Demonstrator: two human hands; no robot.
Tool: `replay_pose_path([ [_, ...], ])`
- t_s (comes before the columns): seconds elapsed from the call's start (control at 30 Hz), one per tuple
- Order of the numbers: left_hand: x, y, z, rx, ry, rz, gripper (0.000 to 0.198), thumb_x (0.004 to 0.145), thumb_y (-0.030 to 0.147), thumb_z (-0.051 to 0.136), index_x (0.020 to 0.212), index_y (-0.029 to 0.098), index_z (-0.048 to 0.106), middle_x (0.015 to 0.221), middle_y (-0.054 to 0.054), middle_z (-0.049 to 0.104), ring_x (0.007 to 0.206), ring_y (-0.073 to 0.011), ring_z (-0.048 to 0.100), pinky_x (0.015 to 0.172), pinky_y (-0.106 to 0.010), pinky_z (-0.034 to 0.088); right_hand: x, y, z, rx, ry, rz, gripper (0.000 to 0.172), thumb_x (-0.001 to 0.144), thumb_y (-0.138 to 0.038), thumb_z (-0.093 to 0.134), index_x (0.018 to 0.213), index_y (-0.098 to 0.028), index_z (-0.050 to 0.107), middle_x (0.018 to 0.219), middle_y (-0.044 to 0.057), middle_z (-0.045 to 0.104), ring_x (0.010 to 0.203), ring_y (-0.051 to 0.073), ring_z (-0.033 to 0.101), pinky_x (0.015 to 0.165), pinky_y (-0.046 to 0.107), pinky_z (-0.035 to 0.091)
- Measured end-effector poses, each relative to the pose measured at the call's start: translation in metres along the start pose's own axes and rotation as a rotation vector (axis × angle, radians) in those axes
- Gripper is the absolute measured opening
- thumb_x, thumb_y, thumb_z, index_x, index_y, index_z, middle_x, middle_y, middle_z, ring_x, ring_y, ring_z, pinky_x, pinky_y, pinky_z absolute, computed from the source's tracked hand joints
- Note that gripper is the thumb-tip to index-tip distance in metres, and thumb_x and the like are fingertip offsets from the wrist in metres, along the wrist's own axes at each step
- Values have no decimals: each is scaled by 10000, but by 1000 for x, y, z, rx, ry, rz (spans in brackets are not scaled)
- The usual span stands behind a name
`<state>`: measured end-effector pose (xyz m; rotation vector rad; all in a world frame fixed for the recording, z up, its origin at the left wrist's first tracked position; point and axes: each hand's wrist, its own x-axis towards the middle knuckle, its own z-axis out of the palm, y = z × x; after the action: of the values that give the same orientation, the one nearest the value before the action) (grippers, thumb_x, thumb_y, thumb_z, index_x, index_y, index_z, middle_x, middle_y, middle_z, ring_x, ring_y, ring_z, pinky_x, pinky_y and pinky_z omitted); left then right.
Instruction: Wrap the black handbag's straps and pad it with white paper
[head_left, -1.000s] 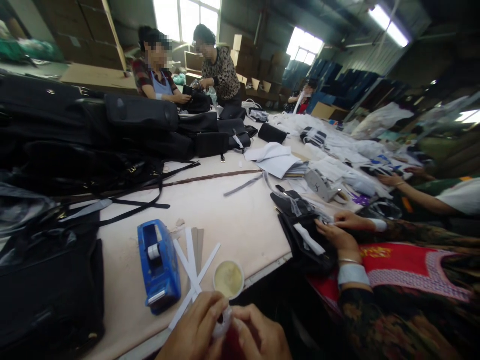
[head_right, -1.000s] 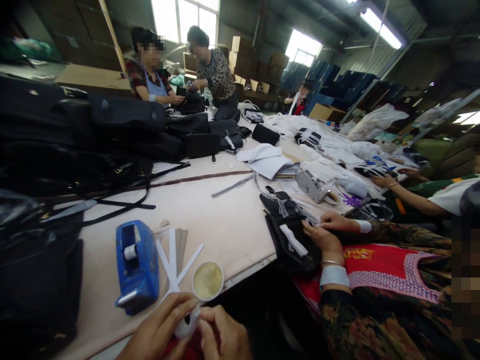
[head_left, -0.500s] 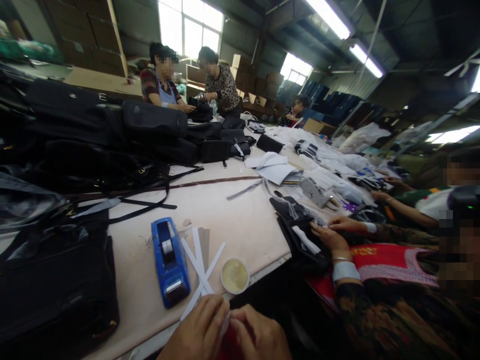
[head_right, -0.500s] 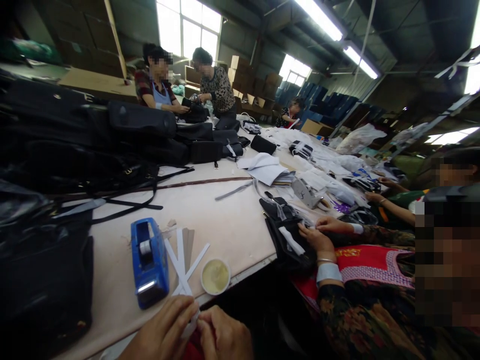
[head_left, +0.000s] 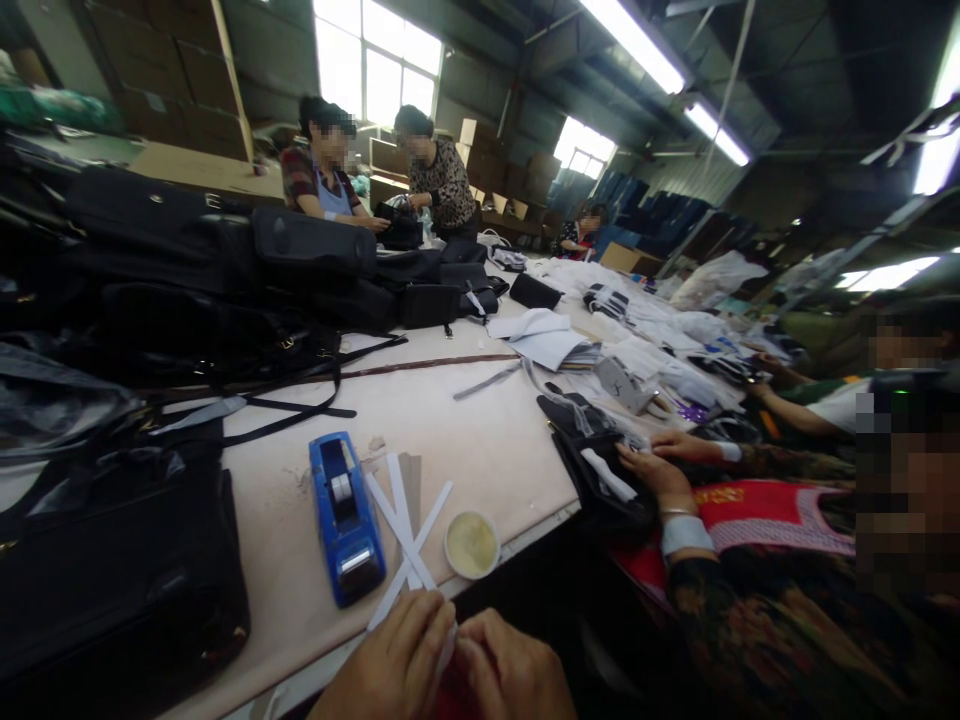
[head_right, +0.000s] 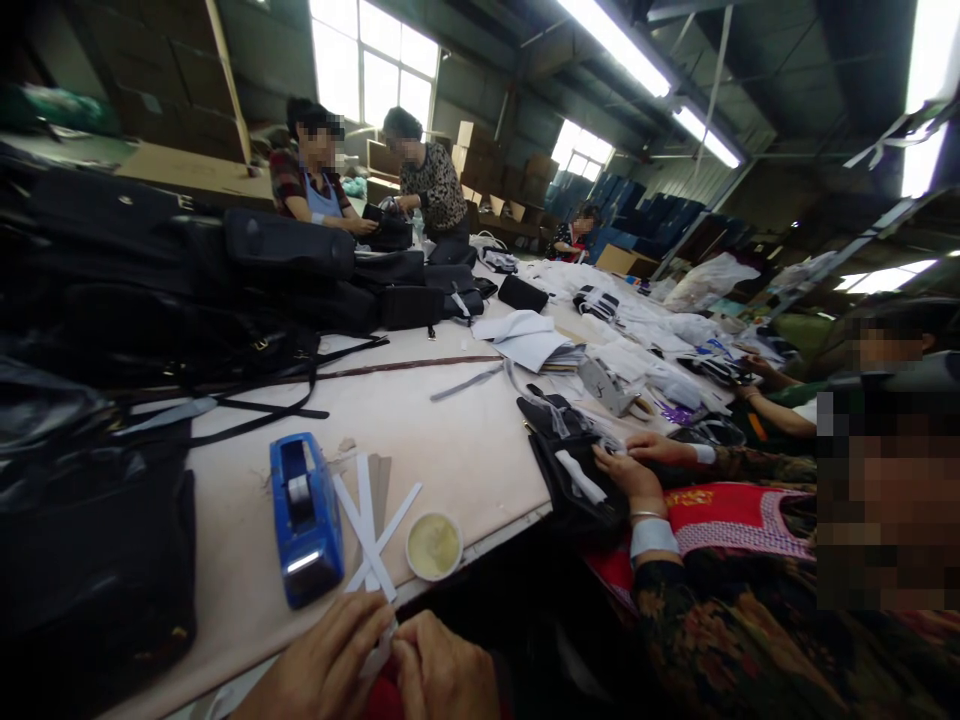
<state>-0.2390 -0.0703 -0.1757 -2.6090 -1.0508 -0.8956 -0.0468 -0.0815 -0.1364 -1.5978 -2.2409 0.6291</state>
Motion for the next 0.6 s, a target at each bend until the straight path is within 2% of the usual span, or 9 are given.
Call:
replay_pose_path([
  [0.27,-1,4,-1,59,-51,46,318,906,95,413,1150,96,616,1083,-118,734,1003,-253,696,862,-353,590,-4,-1,2,-46,17,-9,201,953,-211,428,847,-214,599,734,7,686,656,149,679,601,214,410],
  [0.47,-1,6,-2,105,-19,57,300,929,128,400,1131,104,621,1061,-107,742,988,-235,698,851,-318,579,-8,2,3,-76,22,-31,195,956,-206,423,856,-217,590,732,0,681,653,149,678,595,218,411],
  [0.6,-5,10,3,77,22,20,303,930,122,392,1121,119,626,1063,-92,733,1011,-221,680,891,-316,551,-12,8,12,-140,73,-81,173,932,-170,423,846,-223,564,718,-14,662,613,142,659,571,227,397],
])
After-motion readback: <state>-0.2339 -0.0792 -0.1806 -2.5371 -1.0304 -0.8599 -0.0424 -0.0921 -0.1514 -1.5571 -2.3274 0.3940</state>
